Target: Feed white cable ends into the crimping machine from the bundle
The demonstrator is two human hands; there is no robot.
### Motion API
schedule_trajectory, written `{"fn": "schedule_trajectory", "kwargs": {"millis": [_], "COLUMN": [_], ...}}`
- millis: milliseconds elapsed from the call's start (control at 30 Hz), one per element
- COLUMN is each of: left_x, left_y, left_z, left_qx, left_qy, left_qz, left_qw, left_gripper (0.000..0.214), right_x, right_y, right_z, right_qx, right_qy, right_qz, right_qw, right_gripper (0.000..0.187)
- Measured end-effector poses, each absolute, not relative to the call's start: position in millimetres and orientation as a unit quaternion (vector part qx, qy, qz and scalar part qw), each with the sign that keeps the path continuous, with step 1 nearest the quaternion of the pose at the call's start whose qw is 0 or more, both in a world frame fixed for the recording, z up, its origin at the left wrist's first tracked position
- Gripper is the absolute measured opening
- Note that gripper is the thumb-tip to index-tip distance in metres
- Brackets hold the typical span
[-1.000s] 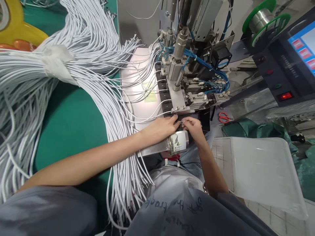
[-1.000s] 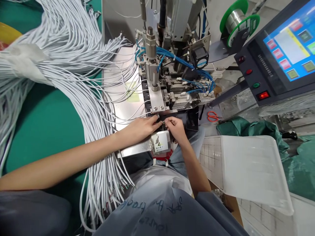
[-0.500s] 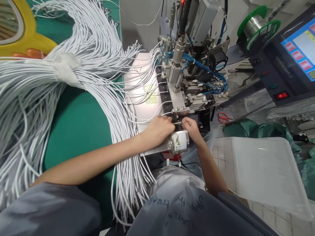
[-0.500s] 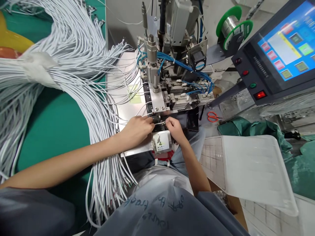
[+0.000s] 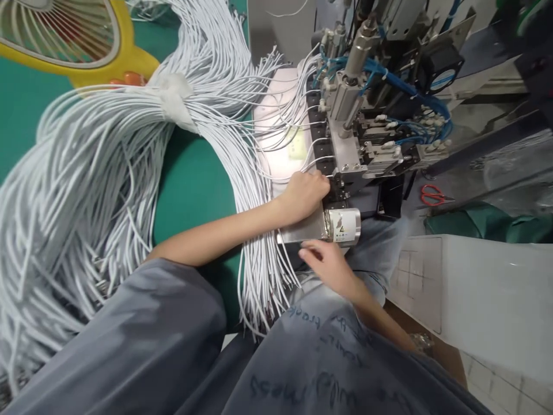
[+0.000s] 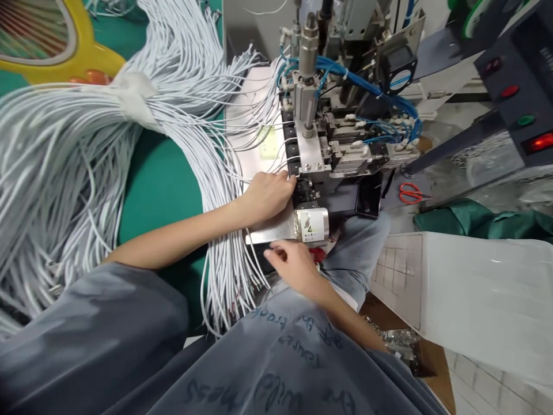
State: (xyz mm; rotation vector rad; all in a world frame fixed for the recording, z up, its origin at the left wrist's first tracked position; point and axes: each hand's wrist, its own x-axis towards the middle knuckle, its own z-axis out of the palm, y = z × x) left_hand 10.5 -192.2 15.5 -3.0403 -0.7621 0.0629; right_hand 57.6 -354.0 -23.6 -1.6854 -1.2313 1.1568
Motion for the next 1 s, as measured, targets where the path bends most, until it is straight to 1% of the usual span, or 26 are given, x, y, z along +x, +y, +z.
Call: {"fn": "schedule_trajectory", "kwargs": {"millis": [67, 100, 200, 267, 333, 400, 433, 500, 567, 667, 833, 900, 1000], "left_x": [10.4, 10.2, 9.2, 8.6, 8.1, 7.5, 7.3, 7.4, 8.4, 10.3, 10.9, 11.1, 12.0], "left_y": [-193.2, -194.7, -202.8, -209.5, -214.5, -216.0, -215.2, -210.8, -204.4, -196.0, -193.4, -194.4, -196.1], "left_z": [16.3, 17.7, 24.6, 29.1, 30.9, 28.9, 26.6, 20.7, 14.7, 8.4, 5.0, 4.9, 5.2], "left_qx": [-0.971, -0.972, -0.983, -0.989, -0.989, -0.98, -0.973, -0.959, -0.946, -0.934, -0.921, -0.913, -0.895], "left_qy": [-0.24, -0.235, -0.185, -0.136, -0.099, -0.074, -0.066, -0.053, -0.038, -0.012, -0.019, -0.022, -0.016], "left_qz": [0.018, 0.015, 0.002, -0.016, -0.048, -0.093, -0.115, -0.153, -0.188, -0.229, -0.261, -0.267, -0.272], "left_qw": [0.001, 0.002, -0.013, -0.05, -0.102, -0.159, -0.187, -0.232, -0.263, -0.273, -0.288, -0.309, -0.354], "left_gripper": [0.024, 0.024, 0.022, 0.021, 0.029, 0.041, 0.044, 0.043, 0.039, 0.033, 0.029, 0.028, 0.025], "right_x": [40.1, 35.7, 41.5, 59.0, 82.4, 105.7, 115.7, 130.1, 136.7, 135.4, 128.2, 127.7, 126.7], "right_y": [-350.7, -349.4, -351.0, -354.5, -355.4, -351.3, -347.5, -338.1, -328.8, -319.9, -317.2, -316.9, -315.8], "right_z": [-30.4, -31.7, -24.2, -12.9, -2.3, 4.4, 6.1, 6.8, 6.2, 6.5, 8.9, 7.3, 2.9], "right_qx": [-0.618, -0.613, -0.648, -0.675, -0.69, -0.705, -0.705, -0.693, -0.67, -0.627, -0.573, -0.578, -0.607], "right_qy": [-0.499, -0.513, -0.542, -0.536, -0.515, -0.476, -0.451, -0.39, -0.327, -0.269, -0.256, -0.256, -0.274], "right_qz": [0.513, 0.514, 0.45, 0.409, 0.392, 0.368, 0.363, 0.358, 0.353, 0.358, 0.384, 0.378, 0.337], "right_qw": [0.326, 0.311, 0.29, 0.299, 0.325, 0.375, 0.41, 0.49, 0.565, 0.637, 0.678, 0.676, 0.665], "right_gripper": [0.013, 0.013, 0.018, 0.019, 0.017, 0.014, 0.013, 0.014, 0.018, 0.021, 0.028, 0.025, 0.017]}}
